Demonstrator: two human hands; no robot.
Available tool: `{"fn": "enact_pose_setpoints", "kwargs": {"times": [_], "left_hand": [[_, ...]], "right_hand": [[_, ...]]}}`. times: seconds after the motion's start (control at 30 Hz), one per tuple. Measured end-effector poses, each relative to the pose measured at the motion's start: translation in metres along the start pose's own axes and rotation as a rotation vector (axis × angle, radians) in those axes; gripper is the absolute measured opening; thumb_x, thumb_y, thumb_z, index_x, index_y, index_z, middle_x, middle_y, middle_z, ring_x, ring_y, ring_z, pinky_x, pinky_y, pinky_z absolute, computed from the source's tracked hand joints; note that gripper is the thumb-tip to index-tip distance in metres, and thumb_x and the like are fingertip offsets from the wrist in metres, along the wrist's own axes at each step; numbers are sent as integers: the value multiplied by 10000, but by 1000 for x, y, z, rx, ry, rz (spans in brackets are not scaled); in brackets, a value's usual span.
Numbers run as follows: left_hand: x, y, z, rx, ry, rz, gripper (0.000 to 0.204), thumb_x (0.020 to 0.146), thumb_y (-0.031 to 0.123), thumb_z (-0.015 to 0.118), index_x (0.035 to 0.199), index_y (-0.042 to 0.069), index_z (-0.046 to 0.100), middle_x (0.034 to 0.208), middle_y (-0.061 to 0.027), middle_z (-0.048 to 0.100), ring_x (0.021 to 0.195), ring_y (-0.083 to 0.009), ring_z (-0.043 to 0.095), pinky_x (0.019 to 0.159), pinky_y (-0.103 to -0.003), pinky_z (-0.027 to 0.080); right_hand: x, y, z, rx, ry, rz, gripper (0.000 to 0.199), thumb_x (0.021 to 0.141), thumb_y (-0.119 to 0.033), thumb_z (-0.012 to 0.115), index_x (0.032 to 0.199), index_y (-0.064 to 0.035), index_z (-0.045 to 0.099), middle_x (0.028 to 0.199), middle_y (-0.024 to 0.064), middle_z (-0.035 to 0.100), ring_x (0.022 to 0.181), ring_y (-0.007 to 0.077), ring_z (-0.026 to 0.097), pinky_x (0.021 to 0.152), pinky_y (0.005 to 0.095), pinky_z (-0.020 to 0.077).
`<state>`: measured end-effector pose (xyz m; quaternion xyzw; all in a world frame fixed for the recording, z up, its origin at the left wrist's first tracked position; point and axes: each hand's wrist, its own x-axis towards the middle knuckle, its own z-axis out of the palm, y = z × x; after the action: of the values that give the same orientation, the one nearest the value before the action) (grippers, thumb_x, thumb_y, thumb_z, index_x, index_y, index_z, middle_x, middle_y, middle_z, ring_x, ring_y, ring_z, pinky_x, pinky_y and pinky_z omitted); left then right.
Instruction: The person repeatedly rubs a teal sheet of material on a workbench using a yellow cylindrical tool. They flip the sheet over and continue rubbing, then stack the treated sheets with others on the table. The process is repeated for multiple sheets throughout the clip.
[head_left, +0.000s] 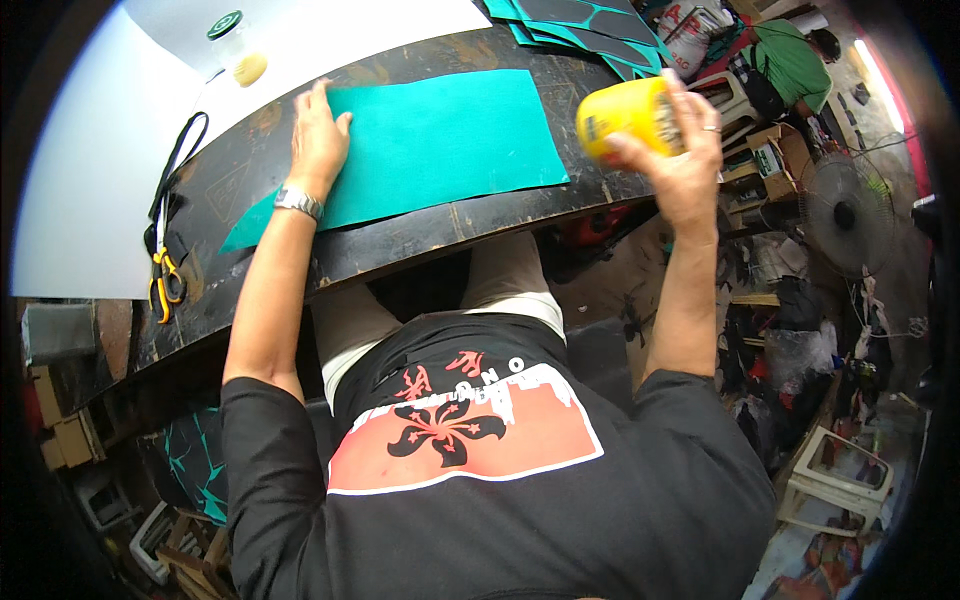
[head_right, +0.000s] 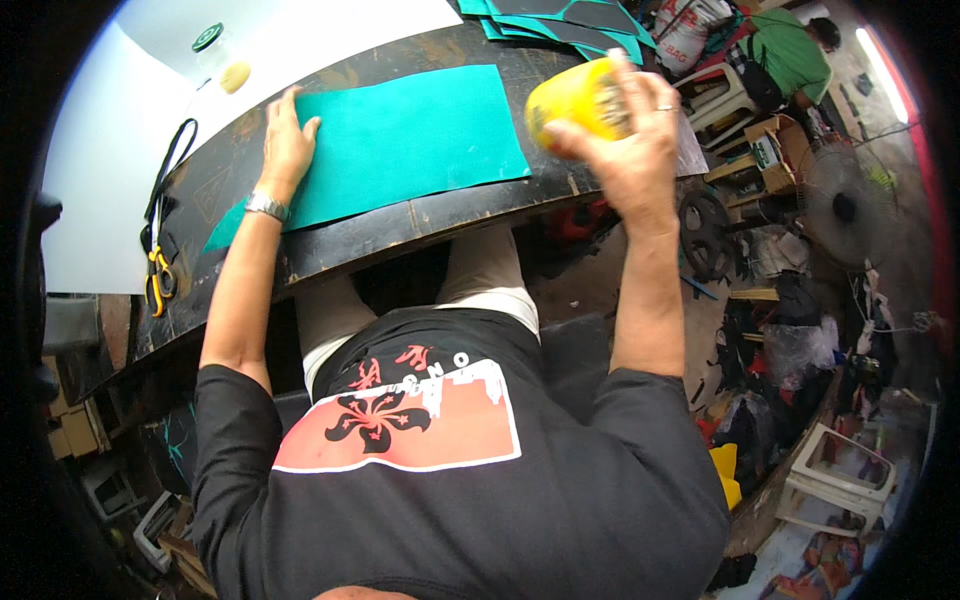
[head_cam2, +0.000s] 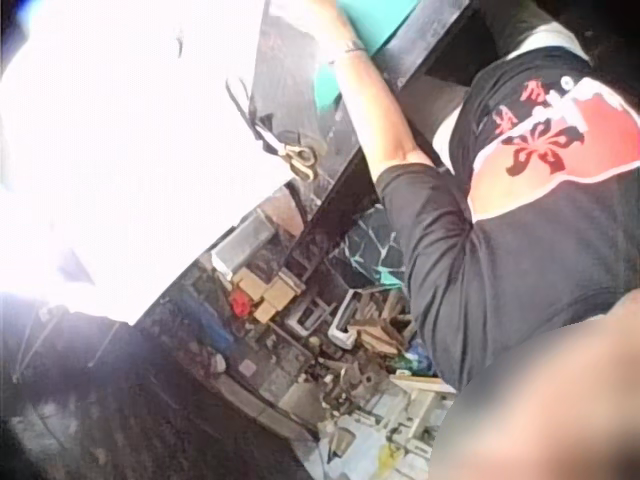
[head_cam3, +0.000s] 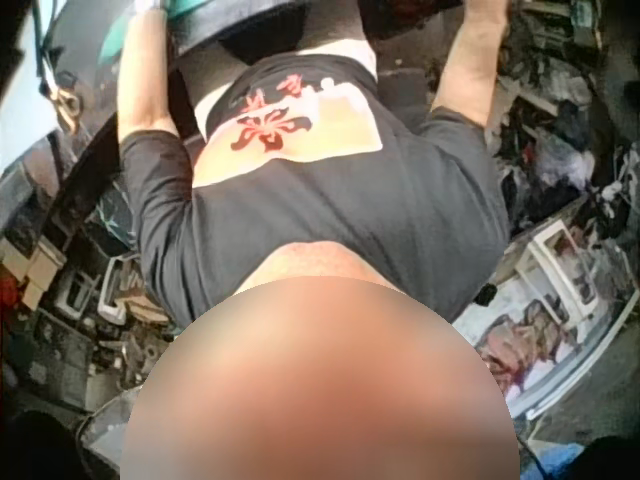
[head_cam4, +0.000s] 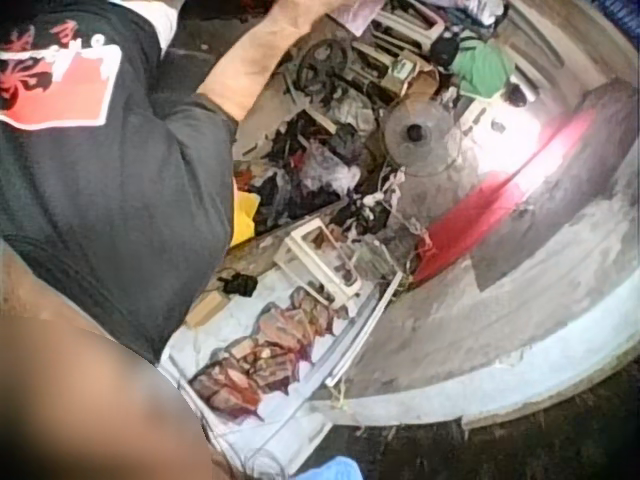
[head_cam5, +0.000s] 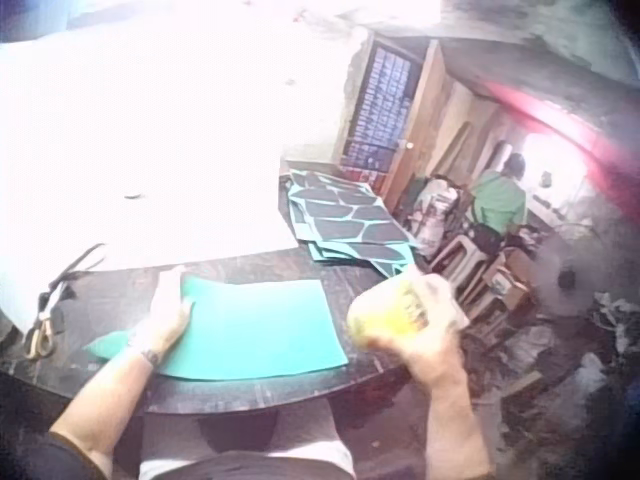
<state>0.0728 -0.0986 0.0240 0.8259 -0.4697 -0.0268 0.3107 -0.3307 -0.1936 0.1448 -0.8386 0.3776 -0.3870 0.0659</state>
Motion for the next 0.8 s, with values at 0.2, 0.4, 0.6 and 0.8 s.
{"fn": "enact_pose_setpoints", "kwargs": {"times": [0.2,0.4,0.6,0.8], "left_hand": [[-87,51,20,274,10,375,708,930,489,676,1542,228,433,1662,-94,268,1553,-364,167,1154,-731,185],[-106,58,27,291,-194,414,623,1008,527,531,1573,302,395,1668,-86,296,1546,-380,207,1175,-727,108],[-104,63,22,336,-238,404,616,1006,532,533,1570,326,394,1671,-81,290,1546,-377,208,1174,-727,114],[-106,63,25,326,-212,357,612,1011,533,516,1563,294,408,1665,-84,305,1546,-362,216,1175,-721,124]], "right_hand": [[-32,-34,50,-134,-313,43,918,624,-415,937,1447,-205,588,1417,195,488,1245,391,557,1067,459,469],[-17,-14,77,-125,-228,-78,930,614,-501,888,1449,-230,582,1410,272,492,1183,447,571,1001,503,507],[101,16,174,-263,-283,-167,449,849,-495,691,1089,-120,632,1001,119,651,990,297,632,960,461,500],[109,4,167,-269,-373,-90,645,682,-540,778,1185,-155,653,1112,189,626,1067,386,598,917,477,521]]}}
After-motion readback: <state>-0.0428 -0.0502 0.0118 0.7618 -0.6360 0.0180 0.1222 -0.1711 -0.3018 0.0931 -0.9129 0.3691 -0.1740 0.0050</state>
